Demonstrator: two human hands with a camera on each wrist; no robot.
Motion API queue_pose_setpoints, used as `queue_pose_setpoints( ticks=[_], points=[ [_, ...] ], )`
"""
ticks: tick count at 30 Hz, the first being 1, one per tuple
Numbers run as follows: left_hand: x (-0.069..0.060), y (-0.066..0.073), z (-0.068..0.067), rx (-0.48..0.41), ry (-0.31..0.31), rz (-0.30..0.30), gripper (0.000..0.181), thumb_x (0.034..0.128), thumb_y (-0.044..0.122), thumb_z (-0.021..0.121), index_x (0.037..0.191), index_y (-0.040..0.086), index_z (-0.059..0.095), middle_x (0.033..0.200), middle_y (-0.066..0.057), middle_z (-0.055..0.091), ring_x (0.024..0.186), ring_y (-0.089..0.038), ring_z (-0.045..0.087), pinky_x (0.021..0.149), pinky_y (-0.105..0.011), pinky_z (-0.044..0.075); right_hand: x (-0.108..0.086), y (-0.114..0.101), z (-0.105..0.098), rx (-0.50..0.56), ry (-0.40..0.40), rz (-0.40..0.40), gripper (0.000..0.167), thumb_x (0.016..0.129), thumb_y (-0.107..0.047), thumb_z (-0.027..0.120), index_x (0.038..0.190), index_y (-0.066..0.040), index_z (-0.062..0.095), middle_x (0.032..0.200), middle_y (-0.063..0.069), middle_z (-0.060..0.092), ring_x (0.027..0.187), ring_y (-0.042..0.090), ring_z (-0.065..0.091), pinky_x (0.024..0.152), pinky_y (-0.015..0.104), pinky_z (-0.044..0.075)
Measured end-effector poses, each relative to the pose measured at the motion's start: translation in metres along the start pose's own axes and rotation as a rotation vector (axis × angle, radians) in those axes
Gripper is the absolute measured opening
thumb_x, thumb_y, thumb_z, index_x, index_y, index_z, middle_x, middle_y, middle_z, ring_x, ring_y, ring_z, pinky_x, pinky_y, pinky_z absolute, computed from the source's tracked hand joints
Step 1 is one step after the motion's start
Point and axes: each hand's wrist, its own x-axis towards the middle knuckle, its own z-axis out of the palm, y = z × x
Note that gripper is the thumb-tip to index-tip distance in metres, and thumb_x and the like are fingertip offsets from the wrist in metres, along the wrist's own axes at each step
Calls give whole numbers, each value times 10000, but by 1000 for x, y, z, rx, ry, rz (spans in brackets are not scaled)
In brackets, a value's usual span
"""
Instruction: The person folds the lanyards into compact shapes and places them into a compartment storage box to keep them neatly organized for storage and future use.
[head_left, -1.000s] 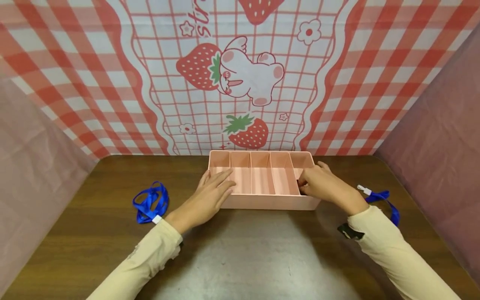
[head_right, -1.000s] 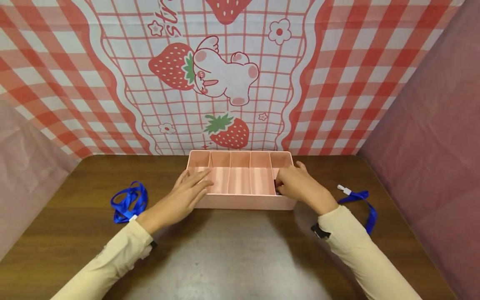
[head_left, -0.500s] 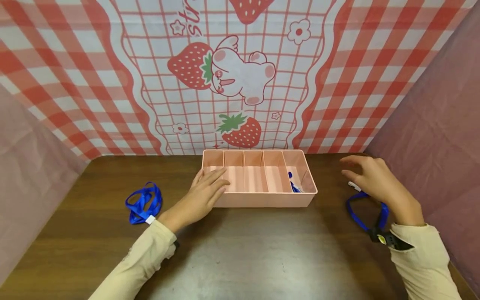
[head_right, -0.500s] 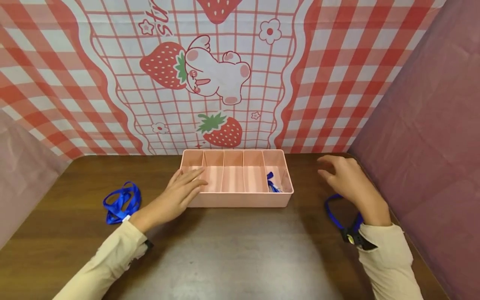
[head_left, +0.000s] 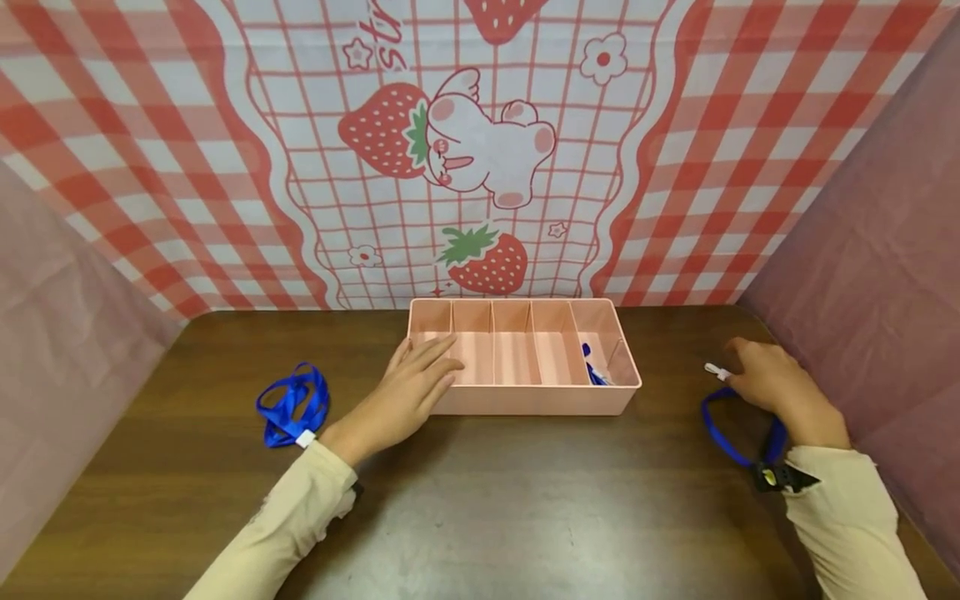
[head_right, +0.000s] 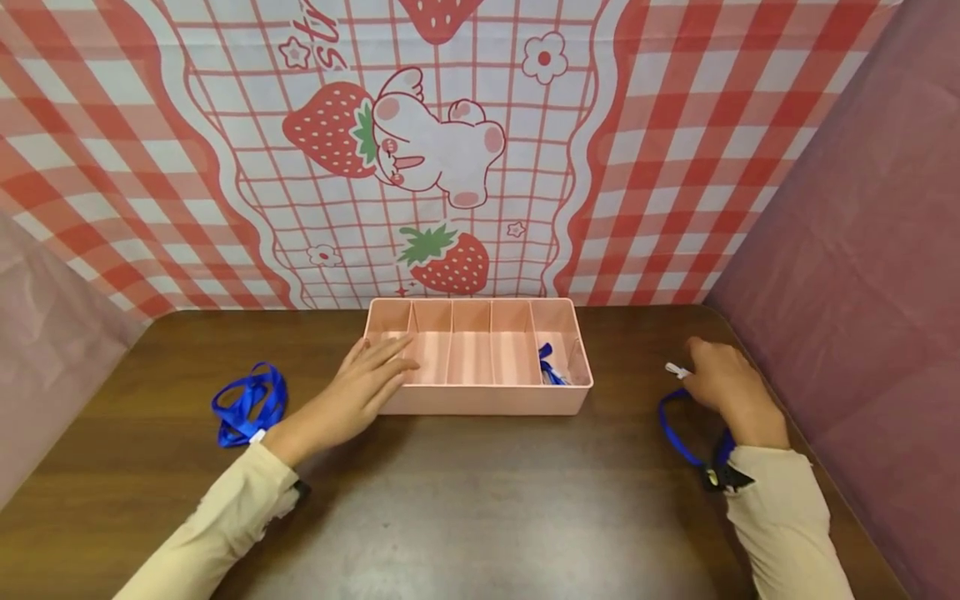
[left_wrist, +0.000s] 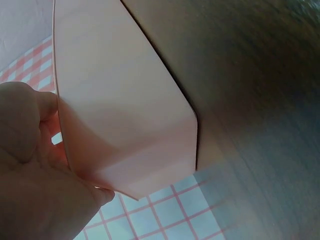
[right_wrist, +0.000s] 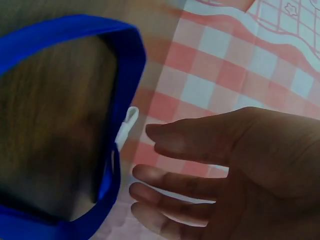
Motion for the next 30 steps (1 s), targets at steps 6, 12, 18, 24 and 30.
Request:
queue_pose_setpoints(
  ticks=[6, 12, 18, 24, 30],
  points=[
    [0, 2, -3, -1, 2, -2, 263, 1057, 204, 495, 1222, 95, 670, 1551, -123, 395, 1457, -252, 320, 1194, -574, 43, 2, 8, 7, 25, -116, 58, 134, 776, -46, 657, 886, 3, 598, 776, 166, 591, 694, 363, 550, 595, 528, 451],
    [0, 3, -2, 4, -4, -12, 274, 1062, 202, 482, 1237, 98, 665, 1552, -115, 395, 1447, -245, 337, 1196, -564, 43, 7, 2, 17, 87, -67, 32, 78, 857, -96, 674, 820, -31, 651, 716, 77, 592, 669, 290, 546, 581, 465, 444],
    [-1, 2, 1, 36, 18, 8, 282, 1055, 195, 493, 1260, 78, 649, 1541, -135, 407, 1432, -275, 360, 1188, -587, 67, 9, -19, 11, 148, 103, -115, 100, 893, -103, 709, 844, -22, 678, 663, -21, 591, 600, 158, 504, 552, 343, 412],
    [-3, 2, 2, 61, 29, 19, 307, 1054, 193, 495, 1306, 75, 624, 1541, -127, 410, 1426, -268, 370, 1191, -579, 81, -1, -61, -14, 380, 235, -206, 69, 921, -150, 725, 924, -85, 702, 574, -48, 478, 476, 75, 416, 436, 265, 351],
    [-3, 1, 3, 95, 38, 37, 358, 1052, 190, 495, 1379, 65, 567, 1528, -137, 425, 1422, -290, 371, 1183, -586, 124, -18, -99, -34, 556, 259, -209, 60, 940, -162, 707, 963, -108, 691, 623, -11, 540, 492, 118, 467, 430, 267, 384]
  ],
)
